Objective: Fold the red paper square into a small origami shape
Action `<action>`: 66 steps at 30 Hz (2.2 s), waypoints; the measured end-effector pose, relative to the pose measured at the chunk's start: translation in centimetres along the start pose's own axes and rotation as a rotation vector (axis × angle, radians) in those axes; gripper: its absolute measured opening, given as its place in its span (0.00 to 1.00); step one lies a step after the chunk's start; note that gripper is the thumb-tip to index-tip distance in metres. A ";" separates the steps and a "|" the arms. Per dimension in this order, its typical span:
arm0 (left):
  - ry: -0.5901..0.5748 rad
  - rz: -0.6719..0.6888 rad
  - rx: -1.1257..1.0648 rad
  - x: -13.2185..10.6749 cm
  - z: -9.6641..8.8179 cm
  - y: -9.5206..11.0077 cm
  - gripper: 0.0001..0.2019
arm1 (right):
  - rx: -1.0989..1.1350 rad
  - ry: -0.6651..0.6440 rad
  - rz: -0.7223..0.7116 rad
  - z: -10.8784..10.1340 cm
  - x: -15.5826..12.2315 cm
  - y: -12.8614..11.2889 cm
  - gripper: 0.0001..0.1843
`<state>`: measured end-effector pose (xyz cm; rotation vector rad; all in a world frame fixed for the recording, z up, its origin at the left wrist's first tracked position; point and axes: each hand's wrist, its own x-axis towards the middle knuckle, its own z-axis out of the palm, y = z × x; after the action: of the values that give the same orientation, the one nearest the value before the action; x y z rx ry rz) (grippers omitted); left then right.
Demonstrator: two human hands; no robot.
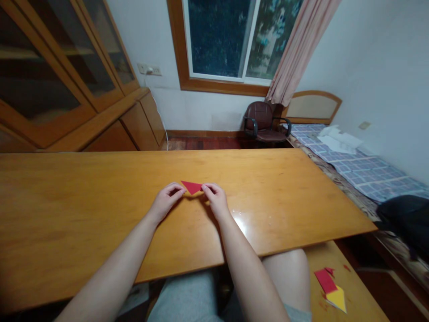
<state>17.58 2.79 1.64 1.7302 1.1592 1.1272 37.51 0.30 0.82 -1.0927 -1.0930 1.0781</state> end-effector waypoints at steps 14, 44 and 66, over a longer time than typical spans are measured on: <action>-0.069 0.014 0.006 -0.1 -0.1 0.8 0.11 | -0.061 -0.059 -0.011 0.1 -0.3 -0.7 0.14; -0.029 -0.084 -0.093 0.0 -0.2 0.4 0.12 | -0.609 0.059 -0.593 0.2 -1.5 -1.8 0.20; -0.046 -0.079 -0.180 -0.3 -0.1 1.0 0.11 | -0.581 -0.210 -0.368 0.5 -0.8 -1.2 0.13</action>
<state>17.68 2.25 2.47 1.5517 1.0551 1.1037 37.04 -0.61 1.91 -1.1716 -1.7671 0.5982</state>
